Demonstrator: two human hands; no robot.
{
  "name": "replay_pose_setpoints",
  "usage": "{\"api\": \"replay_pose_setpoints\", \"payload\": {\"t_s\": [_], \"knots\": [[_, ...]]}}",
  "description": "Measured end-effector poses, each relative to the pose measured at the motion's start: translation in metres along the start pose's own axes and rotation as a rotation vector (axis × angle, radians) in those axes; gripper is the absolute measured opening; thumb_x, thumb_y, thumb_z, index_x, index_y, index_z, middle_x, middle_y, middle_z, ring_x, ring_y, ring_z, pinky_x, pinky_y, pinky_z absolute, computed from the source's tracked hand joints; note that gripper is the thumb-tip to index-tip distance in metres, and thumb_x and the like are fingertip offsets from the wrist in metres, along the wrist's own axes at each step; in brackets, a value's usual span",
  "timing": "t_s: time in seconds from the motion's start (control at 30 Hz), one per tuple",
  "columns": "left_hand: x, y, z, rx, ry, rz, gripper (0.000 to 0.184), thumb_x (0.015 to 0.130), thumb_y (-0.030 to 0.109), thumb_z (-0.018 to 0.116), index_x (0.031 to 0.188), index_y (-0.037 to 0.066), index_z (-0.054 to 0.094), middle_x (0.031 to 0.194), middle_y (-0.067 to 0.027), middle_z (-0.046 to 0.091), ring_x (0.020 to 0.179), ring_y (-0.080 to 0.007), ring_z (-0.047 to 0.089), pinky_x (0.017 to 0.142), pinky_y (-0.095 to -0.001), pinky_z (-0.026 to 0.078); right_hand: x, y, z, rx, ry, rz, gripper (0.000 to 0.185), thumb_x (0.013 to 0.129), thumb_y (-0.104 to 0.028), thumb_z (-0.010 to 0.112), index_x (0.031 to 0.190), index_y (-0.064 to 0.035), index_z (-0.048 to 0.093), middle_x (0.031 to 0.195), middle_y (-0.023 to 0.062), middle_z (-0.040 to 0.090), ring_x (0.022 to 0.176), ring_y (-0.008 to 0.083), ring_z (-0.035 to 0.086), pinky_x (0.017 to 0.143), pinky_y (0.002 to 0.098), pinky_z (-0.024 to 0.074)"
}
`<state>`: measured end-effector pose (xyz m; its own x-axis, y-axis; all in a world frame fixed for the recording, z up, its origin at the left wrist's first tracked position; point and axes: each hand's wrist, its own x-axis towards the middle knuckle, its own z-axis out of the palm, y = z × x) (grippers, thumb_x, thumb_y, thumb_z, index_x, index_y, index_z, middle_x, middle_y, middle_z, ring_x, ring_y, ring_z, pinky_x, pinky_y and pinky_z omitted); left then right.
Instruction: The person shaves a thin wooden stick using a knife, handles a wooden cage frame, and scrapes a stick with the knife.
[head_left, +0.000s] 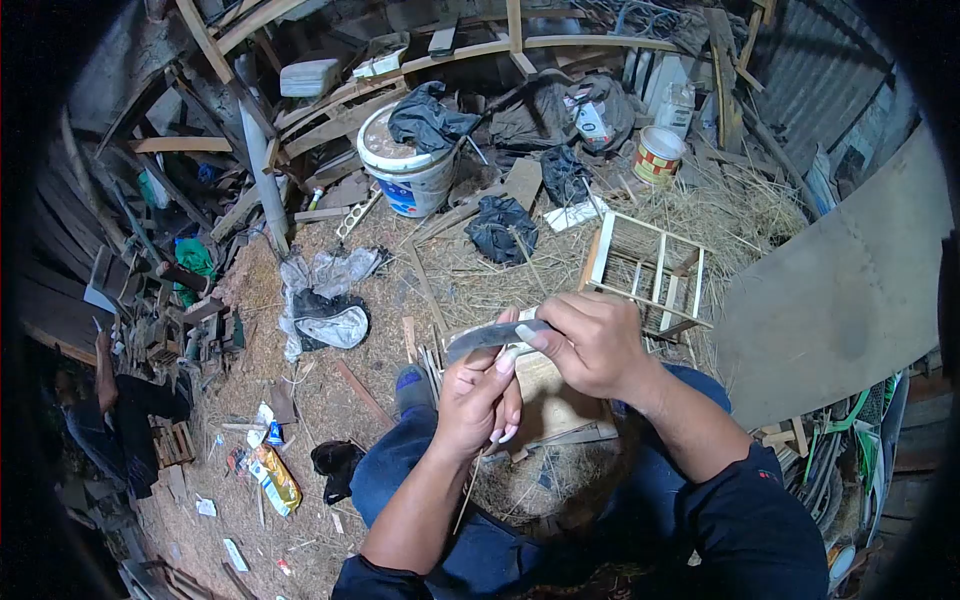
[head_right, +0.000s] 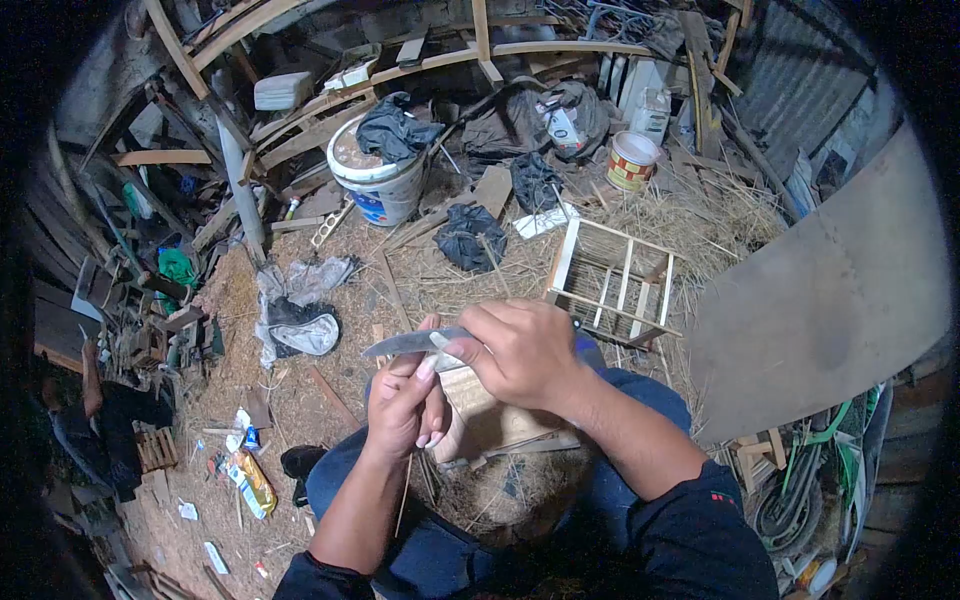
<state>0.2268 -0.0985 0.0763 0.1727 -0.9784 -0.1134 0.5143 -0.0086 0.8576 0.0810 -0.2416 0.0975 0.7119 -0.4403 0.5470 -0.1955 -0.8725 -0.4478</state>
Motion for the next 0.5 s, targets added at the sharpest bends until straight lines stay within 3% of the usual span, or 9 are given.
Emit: {"api": "replay_pose_setpoints", "payload": {"t_s": [0.23, 0.33, 0.4, 0.5], "knots": [[0.001, -0.002, -0.002, -0.004, -0.004, -0.044, 0.052, 0.109, 0.02, 0.048, 0.157, 0.006, 0.035, 0.052, -0.0034, 0.051, 0.033, -0.0096, 0.039, 0.036, -0.0249, 0.038, 0.0, 0.004, -0.001, 0.001, -0.027, 0.016, 0.028, 0.093, -0.038, 0.066, 0.084, -0.0108, 0.062, 0.071, 0.0083, 0.061, 0.064, 0.0301, 0.065, 0.053, 0.042, 0.0475], [-0.002, -0.002, -0.004, -0.008, -0.042, -0.026, 0.051, 0.109, 0.02, 0.048, 0.157, 0.007, 0.037, 0.051, -0.0029, 0.051, 0.033, -0.0094, 0.04, 0.037, -0.0245, 0.038, 0.003, 0.015, 0.001, -0.062, 0.034, -0.021, 0.032, 0.095, -0.039, 0.064, 0.081, -0.0112, 0.063, 0.066, 0.0065, 0.06, 0.058, 0.0271, 0.063, 0.049, 0.0403, 0.0452], [-0.006, -0.006, -0.002, 0.028, -0.062, -0.025, 0.05, 0.109, 0.021, 0.049, 0.156, 0.01, 0.039, 0.052, -0.0028, 0.053, 0.034, -0.0083, 0.042, 0.038, -0.0228, 0.038, 0.006, 0.026, -0.003, -0.134, 0.071, 0.176, 0.037, 0.098, -0.042, 0.062, 0.077, -0.0114, 0.063, 0.062, 0.0043, 0.058, 0.052, 0.0239, 0.06, 0.044, 0.0387, 0.042], [-0.003, -0.006, -0.001, 0.001, -0.03, -0.034, 0.051, 0.108, 0.02, 0.052, 0.157, 0.01, 0.039, 0.053, -0.0036, 0.055, 0.035, -0.0083, 0.043, 0.038, -0.0225, 0.038, 0.007, 0.017, -0.008, -0.034, 0.219, 0.093, 0.041, 0.101, -0.044, 0.06, 0.076, -0.0112, 0.062, 0.06, 0.003, 0.057, 0.048, 0.0217, 0.058, 0.042, 0.0378, 0.0398]]}}
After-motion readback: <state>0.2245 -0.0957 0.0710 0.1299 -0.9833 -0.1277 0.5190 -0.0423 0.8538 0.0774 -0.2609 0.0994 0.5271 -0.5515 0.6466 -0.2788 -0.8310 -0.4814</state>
